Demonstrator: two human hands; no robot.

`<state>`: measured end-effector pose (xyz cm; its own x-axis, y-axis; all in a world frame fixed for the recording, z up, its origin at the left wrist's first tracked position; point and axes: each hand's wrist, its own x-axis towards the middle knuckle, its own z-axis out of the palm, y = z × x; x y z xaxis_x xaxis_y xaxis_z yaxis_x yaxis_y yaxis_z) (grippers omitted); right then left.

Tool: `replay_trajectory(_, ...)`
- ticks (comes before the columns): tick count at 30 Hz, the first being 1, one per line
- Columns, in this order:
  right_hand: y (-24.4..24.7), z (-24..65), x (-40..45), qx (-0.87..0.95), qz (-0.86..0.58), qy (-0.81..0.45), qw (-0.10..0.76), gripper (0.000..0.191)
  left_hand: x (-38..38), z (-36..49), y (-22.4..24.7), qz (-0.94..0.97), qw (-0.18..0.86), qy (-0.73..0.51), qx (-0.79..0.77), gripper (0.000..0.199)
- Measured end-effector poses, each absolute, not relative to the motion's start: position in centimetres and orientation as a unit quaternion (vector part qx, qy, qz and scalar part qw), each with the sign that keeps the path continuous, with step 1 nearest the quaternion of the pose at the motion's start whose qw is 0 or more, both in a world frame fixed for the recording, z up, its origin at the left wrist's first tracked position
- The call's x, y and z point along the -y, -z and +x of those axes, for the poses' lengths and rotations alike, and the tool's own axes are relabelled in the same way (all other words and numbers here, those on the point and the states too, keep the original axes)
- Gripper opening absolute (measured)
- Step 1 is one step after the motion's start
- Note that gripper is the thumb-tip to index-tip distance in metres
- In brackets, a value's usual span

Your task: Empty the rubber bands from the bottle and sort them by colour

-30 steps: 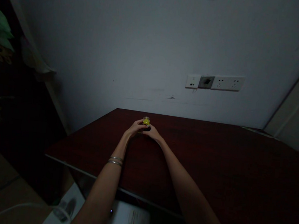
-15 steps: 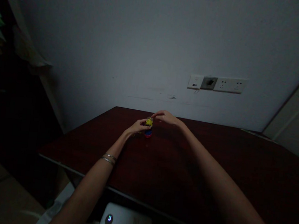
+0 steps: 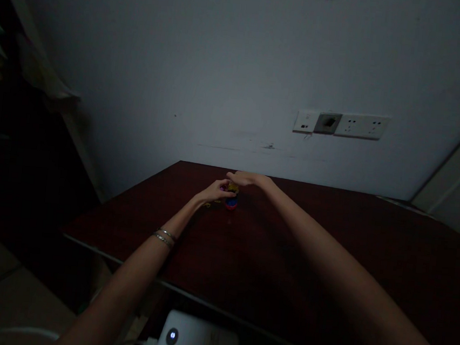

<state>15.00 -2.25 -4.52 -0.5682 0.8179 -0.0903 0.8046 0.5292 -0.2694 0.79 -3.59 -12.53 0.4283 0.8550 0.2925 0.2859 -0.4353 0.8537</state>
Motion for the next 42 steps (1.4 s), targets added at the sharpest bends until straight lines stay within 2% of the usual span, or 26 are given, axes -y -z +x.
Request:
replay_trajectory(4, 5.2, 14.7, 1.4, 0.875, -0.454, -0.166, 0.011, 0.052, 2.7, 0.5, 13.2, 0.752, 0.364, -0.376, -0.4, 0.04)
replay_trajectory(10, 4.6, 14.1, 1.9, 0.888, -0.446, -0.111, -0.005, 0.057, 3.1, 0.3, 13.1, 0.757, 0.356, -0.38, -0.395, 0.041)
replay_trajectory(15, 3.3, 14.6, 2.8, 0.882, -0.467, -0.06, -0.003, 0.046, 4.2, 0.7, 12.4, 0.759, 0.356, -0.378, -0.392, 0.041)
replay_trajectory(21, 2.1, 15.6, 3.6, 0.889, -0.454, -0.067, -0.005, 0.029, 4.6, 0.7, 12.1, 0.774, 0.342, -0.37, -0.382, 0.038)
replay_trajectory(29, 2.0, 16.2, 3.4, 0.892, -0.437, -0.111, 0.001, 0.024, 4.8, 0.6, 12.1, 0.768, 0.357, -0.366, -0.386, 0.042)
replay_trajectory(42, 0.6, 16.9, 3.0, 0.902, -0.412, -0.087, 0.095, 0.031, 3.9, -0.1, 12.5, 0.766, 0.354, -0.366, -0.392, 0.041)
